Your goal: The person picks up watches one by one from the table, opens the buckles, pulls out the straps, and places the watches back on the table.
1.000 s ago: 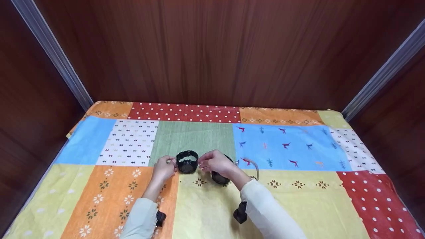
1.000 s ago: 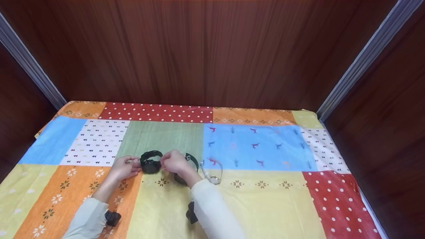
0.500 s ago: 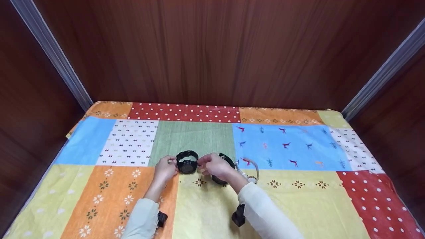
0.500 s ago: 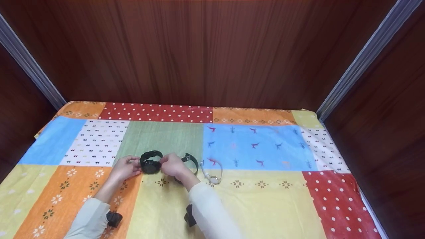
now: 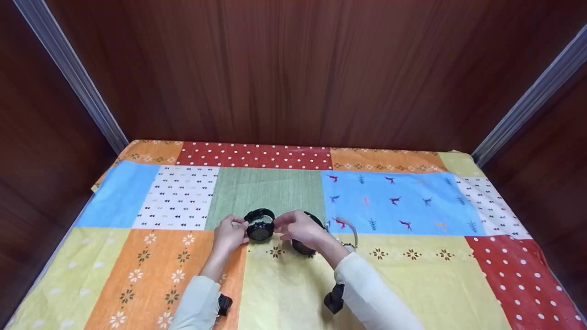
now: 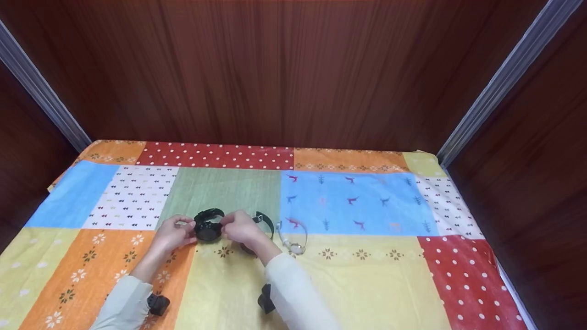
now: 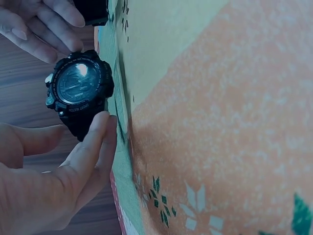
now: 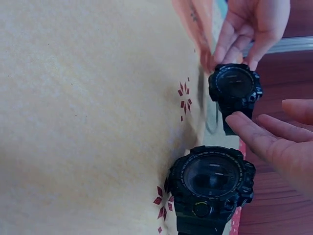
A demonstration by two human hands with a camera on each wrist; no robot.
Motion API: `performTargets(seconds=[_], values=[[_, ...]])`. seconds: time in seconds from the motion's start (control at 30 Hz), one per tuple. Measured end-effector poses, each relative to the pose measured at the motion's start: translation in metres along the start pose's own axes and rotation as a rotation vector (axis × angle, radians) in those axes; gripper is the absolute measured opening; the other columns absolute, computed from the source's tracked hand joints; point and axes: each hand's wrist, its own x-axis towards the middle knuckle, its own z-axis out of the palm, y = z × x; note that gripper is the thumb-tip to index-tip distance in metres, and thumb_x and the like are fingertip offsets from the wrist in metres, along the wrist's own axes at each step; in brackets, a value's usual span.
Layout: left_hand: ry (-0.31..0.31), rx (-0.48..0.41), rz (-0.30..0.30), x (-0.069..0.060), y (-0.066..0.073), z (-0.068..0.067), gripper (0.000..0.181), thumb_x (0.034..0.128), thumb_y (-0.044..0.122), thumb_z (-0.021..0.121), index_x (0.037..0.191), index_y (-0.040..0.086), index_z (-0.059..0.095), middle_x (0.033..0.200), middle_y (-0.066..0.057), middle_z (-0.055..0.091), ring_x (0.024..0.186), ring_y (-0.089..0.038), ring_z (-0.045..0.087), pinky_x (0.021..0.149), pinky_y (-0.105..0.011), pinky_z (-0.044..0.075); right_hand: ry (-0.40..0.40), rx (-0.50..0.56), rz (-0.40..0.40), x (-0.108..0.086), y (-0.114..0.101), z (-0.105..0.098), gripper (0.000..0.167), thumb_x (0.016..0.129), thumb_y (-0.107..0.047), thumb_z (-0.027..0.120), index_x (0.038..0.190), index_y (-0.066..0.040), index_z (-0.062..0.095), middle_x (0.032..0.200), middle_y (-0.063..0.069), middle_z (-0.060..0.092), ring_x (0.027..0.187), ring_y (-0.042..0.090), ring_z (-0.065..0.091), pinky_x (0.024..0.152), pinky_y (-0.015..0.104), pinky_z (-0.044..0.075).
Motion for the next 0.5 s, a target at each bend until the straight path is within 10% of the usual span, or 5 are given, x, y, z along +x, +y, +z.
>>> performTargets(seconds=[0.5], values=[[-0.078,-0.335,-0.053,-0.008,0.014,0.004,0.015,0.0886,-0.001,0.054,0.101,-0.008,0.048,0.082,-0.015,0.055,0.066,-0.017,0.058,0.064,-0.031,0.054,0.032,0.120,-0.039,-0.015,-0.019,-0.017,0.027,0.087,0.011,0.042,0.111,0.021,0.049,0.102,0.026,0.056,0.088,0.027,0.058,0.082,0.040,0.049]])
